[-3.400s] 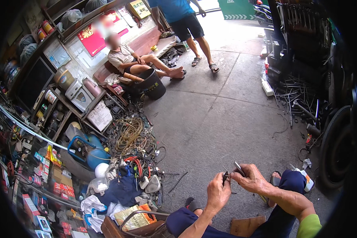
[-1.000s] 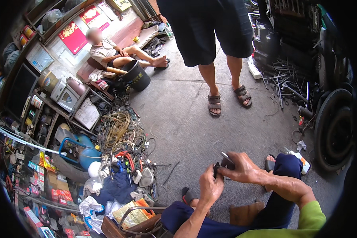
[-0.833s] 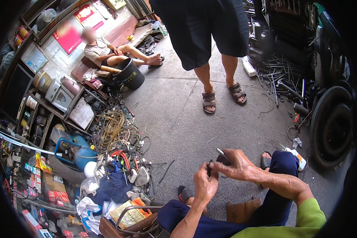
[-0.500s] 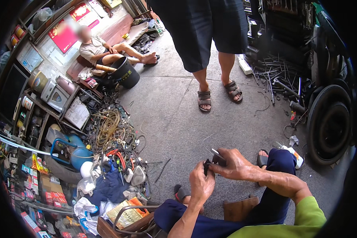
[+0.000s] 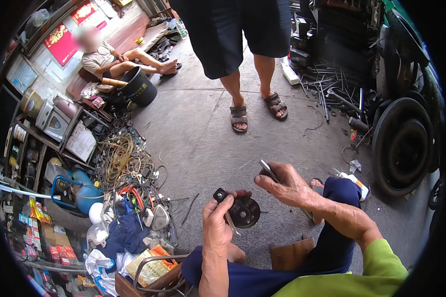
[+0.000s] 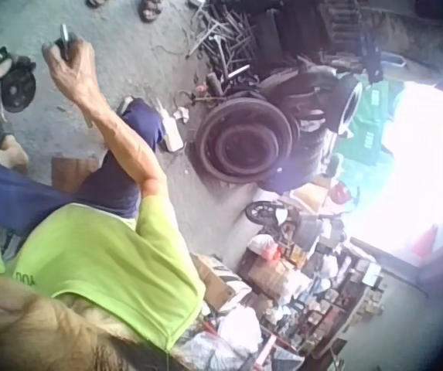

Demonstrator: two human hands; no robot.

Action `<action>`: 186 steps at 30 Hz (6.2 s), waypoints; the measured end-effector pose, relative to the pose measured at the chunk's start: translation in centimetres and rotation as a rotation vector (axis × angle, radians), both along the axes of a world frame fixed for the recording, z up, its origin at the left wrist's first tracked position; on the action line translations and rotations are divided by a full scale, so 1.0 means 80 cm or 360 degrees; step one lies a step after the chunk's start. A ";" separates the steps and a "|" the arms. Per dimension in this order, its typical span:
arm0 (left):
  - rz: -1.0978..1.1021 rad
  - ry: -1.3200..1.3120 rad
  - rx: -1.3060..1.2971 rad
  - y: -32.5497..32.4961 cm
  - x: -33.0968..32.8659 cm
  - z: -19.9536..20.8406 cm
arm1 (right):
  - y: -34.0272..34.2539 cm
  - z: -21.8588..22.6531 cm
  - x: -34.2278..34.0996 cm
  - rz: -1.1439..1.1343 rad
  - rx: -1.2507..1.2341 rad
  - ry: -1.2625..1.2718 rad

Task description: The person sits on the floor and repeatedly assembles and disassembles a metal rod with a circular component and a T-shaped handle. The person manipulates the parts with both hands, screwing and unscrewing the components multiple times.

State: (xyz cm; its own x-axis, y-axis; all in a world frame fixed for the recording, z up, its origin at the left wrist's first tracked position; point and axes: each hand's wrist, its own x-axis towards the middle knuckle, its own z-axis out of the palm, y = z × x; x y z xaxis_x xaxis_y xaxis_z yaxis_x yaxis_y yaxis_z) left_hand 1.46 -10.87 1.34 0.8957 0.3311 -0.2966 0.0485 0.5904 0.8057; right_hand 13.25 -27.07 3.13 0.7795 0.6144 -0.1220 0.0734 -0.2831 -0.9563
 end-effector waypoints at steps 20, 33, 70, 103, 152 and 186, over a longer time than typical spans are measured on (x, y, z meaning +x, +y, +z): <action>-0.0227 -0.0238 0.0873 -0.025 -0.001 -0.004 | 0.004 -0.009 -0.005 0.0235 -0.0005 -0.0082; -0.0017 0.0008 0.1735 -0.041 0.003 -0.042 | 0.006 -0.013 -0.018 0.0308 -0.0006 -0.0394; 0.0041 0.0034 0.1903 -0.041 -0.001 -0.047 | 0.013 -0.019 -0.033 0.0405 -0.0160 -0.0622; 0.0073 0.0154 0.1608 -0.032 0.004 -0.032 | 0.018 -0.014 -0.028 0.0235 -0.0028 -0.0321; 0.0286 -0.0170 0.2150 -0.039 0.010 -0.027 | 0.015 -0.016 -0.020 0.0255 -0.0162 0.0010; 0.0177 0.0008 0.2040 -0.045 0.006 -0.023 | 0.015 -0.019 -0.022 0.0288 -0.0051 0.0307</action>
State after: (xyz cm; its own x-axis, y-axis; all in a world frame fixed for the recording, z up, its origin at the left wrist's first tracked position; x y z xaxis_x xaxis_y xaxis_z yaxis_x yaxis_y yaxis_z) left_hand 1.97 -14.45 -0.50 0.8450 0.4530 0.2842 0.0537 -0.6006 0.7977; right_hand 11.46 -25.84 1.58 0.6178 0.7350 -0.2793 -0.0570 -0.3124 -0.9483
